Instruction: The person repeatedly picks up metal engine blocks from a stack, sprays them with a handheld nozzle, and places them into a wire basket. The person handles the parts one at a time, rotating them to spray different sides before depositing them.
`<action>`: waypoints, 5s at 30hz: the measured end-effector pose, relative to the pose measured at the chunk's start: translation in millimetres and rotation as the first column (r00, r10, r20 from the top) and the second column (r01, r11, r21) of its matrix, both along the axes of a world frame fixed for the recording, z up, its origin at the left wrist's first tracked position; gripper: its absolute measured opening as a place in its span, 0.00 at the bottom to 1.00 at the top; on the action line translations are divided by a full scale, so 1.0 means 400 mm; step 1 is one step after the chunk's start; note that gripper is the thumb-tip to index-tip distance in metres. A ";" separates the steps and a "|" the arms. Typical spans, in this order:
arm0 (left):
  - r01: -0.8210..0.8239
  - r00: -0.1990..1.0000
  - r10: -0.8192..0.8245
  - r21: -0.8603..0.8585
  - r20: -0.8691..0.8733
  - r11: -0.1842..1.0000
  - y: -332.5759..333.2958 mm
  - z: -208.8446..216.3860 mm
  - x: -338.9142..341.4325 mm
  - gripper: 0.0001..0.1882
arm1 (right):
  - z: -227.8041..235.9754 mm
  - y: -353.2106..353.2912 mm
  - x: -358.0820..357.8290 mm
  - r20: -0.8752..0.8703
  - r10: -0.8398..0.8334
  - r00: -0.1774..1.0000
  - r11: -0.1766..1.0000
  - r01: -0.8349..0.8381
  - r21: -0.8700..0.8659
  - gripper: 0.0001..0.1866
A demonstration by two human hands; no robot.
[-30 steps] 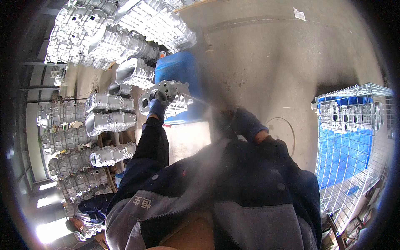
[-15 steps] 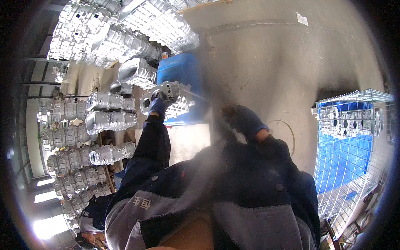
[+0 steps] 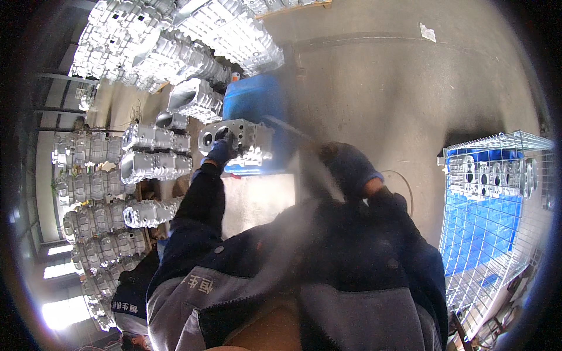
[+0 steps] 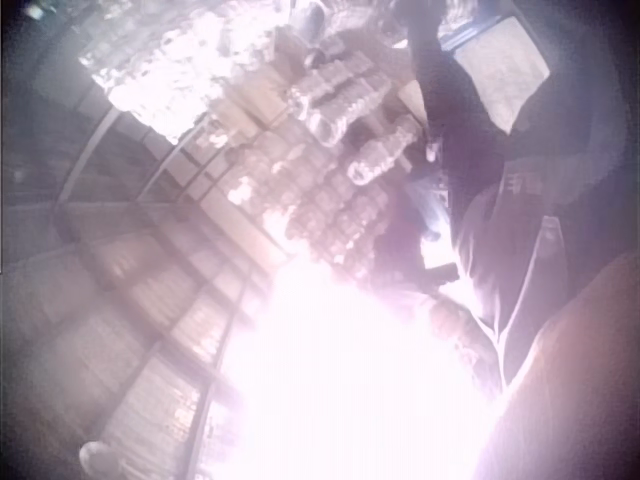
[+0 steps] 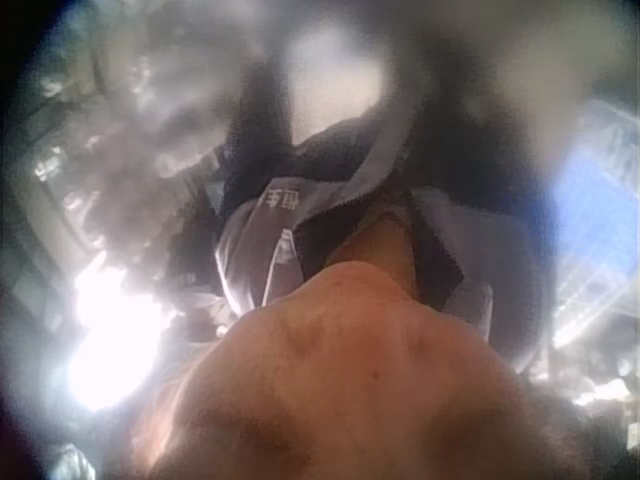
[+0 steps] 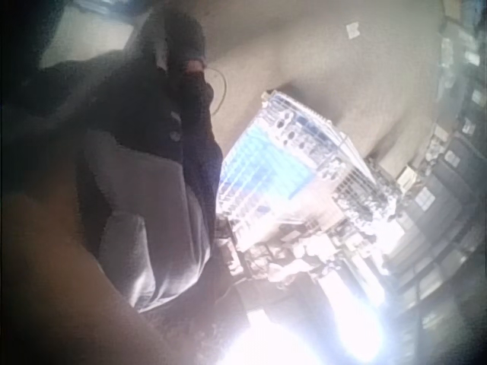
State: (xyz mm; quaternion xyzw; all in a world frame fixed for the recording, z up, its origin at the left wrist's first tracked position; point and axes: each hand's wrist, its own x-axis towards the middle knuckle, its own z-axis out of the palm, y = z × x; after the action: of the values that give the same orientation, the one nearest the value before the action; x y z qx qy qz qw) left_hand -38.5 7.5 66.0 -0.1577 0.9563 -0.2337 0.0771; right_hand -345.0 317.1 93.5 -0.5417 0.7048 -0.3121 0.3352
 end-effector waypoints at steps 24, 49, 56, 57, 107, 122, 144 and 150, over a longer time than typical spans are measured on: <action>-0.632 0.572 0.812 0.568 -0.117 0.527 0.044 -0.057 -0.054 0.27 | -0.331 -0.130 0.031 0.371 -0.231 0.899 0.881 0.031 0.472 0.19; -0.606 0.754 0.653 0.458 0.071 0.650 -0.001 -0.138 0.022 0.31 | -0.282 -0.092 -0.013 0.582 -0.123 0.804 0.977 -0.007 0.215 0.13; -0.565 0.790 0.613 0.416 0.023 0.713 -0.012 -0.164 0.051 0.30 | -0.309 -0.150 0.017 0.593 -0.127 0.795 0.988 0.051 0.144 0.12; -0.565 0.751 0.660 0.492 -0.025 0.662 -0.004 -0.157 0.042 0.25 | -0.320 -0.157 0.029 0.554 -0.088 0.828 0.995 0.047 0.087 0.13; -0.498 0.603 0.796 0.757 -0.048 0.422 0.000 -0.178 0.077 0.30 | -0.127 -0.255 -0.028 0.767 -0.184 0.615 0.958 -0.060 0.279 0.21; -0.446 0.847 0.515 0.357 -0.127 0.821 0.030 -0.163 0.041 0.10 | -0.183 -0.258 -0.131 0.630 0.018 0.776 0.950 -0.211 0.232 0.09; -0.448 0.731 0.664 0.624 -0.157 0.640 -0.219 -0.232 0.103 0.11 | 0.109 -0.300 -0.219 0.457 0.103 0.883 0.871 -0.302 0.387 0.26; -0.499 0.691 0.723 0.728 0.007 0.471 -0.247 0.043 0.047 0.20 | 0.197 -0.323 -0.207 0.438 0.163 0.884 0.933 -0.282 0.222 0.19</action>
State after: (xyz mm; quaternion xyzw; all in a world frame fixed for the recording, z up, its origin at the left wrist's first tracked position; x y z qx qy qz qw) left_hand -19.9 -91.4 83.3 -0.4868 0.8471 0.2045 0.0609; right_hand -427.8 188.0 172.4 -0.4887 0.5874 -0.2758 0.5832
